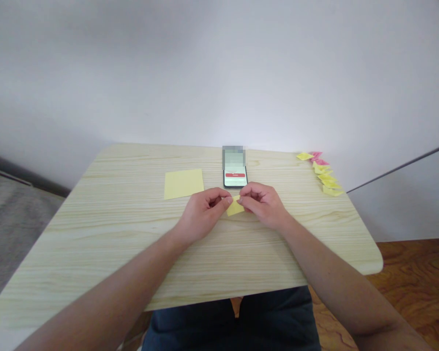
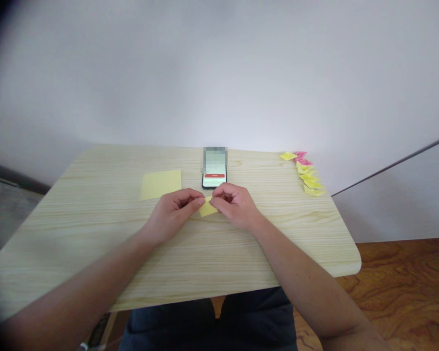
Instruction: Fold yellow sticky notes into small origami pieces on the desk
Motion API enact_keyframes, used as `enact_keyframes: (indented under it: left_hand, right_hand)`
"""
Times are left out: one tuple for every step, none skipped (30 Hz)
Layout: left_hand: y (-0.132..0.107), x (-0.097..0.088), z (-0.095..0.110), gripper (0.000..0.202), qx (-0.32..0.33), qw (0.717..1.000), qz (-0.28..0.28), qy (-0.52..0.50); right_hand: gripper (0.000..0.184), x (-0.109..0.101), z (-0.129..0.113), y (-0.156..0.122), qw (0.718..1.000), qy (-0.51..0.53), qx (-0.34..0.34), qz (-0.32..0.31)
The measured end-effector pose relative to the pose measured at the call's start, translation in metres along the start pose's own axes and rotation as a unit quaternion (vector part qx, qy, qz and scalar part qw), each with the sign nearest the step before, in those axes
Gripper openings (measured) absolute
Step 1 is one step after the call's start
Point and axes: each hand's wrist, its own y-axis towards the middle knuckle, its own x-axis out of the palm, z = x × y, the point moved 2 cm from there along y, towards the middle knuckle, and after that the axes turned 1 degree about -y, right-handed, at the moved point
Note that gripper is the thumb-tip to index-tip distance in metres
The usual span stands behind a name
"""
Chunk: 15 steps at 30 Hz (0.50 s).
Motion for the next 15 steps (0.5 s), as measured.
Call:
enact_keyframes:
  left_hand:
    - [0.0005,-0.0002,-0.0001,0.029,-0.001,1.0,0.004,0.005]
    - [0.0009,-0.0002,-0.0003,0.029,-0.001,1.0,0.006,0.009]
    - [0.0012,-0.0002,-0.0004,0.029,-0.001,1.0,0.007,0.009]
    - [0.0014,-0.0002,-0.0004,0.029,0.0,1.0,0.007,0.008]
    - [0.0015,0.0,-0.0004,0.029,0.002,1.0,0.005,0.005]
    - [0.0014,0.0002,-0.0002,0.028,0.005,1.0,0.001,0.001]
    - [0.0012,0.0004,0.0,0.028,0.008,1.0,-0.003,-0.003]
    - [0.0009,0.0007,0.0003,0.028,0.011,1.0,-0.009,-0.008]
    - [0.0006,0.0009,0.0005,0.028,0.014,1.0,-0.014,-0.013]
    - [0.0004,0.001,0.0007,0.028,0.015,1.0,-0.019,-0.019]
    - [0.0002,0.0009,0.0007,0.028,0.013,0.999,-0.02,-0.024]
    - [0.0001,0.0005,0.0005,0.028,0.008,0.999,-0.018,-0.029]
    - [0.0002,-0.0002,0.0002,0.027,0.001,0.999,-0.012,-0.034]
    - [0.0002,-0.0012,-0.0002,0.027,-0.006,0.999,-0.003,-0.039]
    - [0.0004,-0.0022,-0.0004,0.027,-0.011,0.999,0.007,-0.043]
  right_hand:
    - [0.01,-0.0002,0.0008,0.0001,1.0,0.012,0.006,-0.004]
    - [0.01,-0.0004,0.0018,0.0002,1.0,0.02,0.012,-0.008]
    - [0.011,-0.0005,0.0027,0.0002,0.999,0.025,0.017,-0.012]
    - [0.012,-0.0007,0.0035,0.0002,0.999,0.027,0.02,-0.016]
    - [0.013,-0.0009,0.0039,0.0002,0.999,0.027,0.021,-0.019]
    - [0.015,-0.0011,0.004,0.0002,0.999,0.023,0.021,-0.02]
    - [0.017,-0.0013,0.0037,0.0001,0.999,0.018,0.021,-0.022]
    - [0.019,-0.0015,0.0031,0.0,0.999,0.011,0.021,-0.023]
    - [0.02,-0.0016,0.0023,0.0,0.999,0.003,0.022,-0.025]
    - [0.021,-0.0017,0.0012,0.0,0.999,-0.005,0.021,-0.026]
    - [0.021,-0.0019,0.0001,0.0,0.999,-0.011,0.02,-0.025]
    - [0.021,-0.0022,-0.001,-0.0001,1.0,-0.013,0.016,-0.023]
    - [0.021,-0.0024,-0.0021,-0.0001,1.0,-0.012,0.011,-0.02]
    - [0.02,-0.0027,-0.0031,-0.0002,1.0,-0.009,0.004,-0.017]
    - [0.021,-0.0029,-0.0039,-0.0004,1.0,-0.006,-0.004,-0.015]
